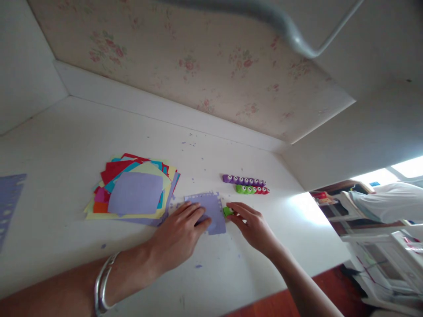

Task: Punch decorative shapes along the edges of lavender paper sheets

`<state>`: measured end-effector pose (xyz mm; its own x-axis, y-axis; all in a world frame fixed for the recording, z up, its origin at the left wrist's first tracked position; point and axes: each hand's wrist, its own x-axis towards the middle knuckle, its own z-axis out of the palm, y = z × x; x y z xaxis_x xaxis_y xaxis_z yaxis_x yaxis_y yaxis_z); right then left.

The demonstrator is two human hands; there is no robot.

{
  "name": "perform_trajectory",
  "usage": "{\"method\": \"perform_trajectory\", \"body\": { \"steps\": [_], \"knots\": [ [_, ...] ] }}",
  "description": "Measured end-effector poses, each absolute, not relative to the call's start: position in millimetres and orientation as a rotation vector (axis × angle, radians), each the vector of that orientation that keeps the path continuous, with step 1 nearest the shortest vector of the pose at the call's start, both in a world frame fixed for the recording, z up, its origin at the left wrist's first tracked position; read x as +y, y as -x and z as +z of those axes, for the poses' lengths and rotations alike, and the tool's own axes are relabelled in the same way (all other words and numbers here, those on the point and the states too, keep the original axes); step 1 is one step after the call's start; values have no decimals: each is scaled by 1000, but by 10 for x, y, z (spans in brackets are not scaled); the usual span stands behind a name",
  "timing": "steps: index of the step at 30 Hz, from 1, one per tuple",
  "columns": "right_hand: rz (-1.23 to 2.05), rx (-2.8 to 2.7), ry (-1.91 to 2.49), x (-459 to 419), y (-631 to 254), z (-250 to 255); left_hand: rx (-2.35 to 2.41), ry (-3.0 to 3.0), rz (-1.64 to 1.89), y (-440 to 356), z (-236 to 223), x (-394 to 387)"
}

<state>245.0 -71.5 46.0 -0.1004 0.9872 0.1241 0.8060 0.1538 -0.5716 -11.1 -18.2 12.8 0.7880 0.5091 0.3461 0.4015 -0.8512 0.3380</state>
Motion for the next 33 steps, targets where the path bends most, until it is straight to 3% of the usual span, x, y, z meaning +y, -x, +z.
{"method": "perform_trajectory", "body": {
  "steps": [13,33],
  "knots": [
    [335,-2211,1655,-663,-2413,596,723,-2746,625,105,116,-191],
    [493,-2037,1601,-746,-2342,420,737,-2669,631,96,187,-173]
  ]
}}
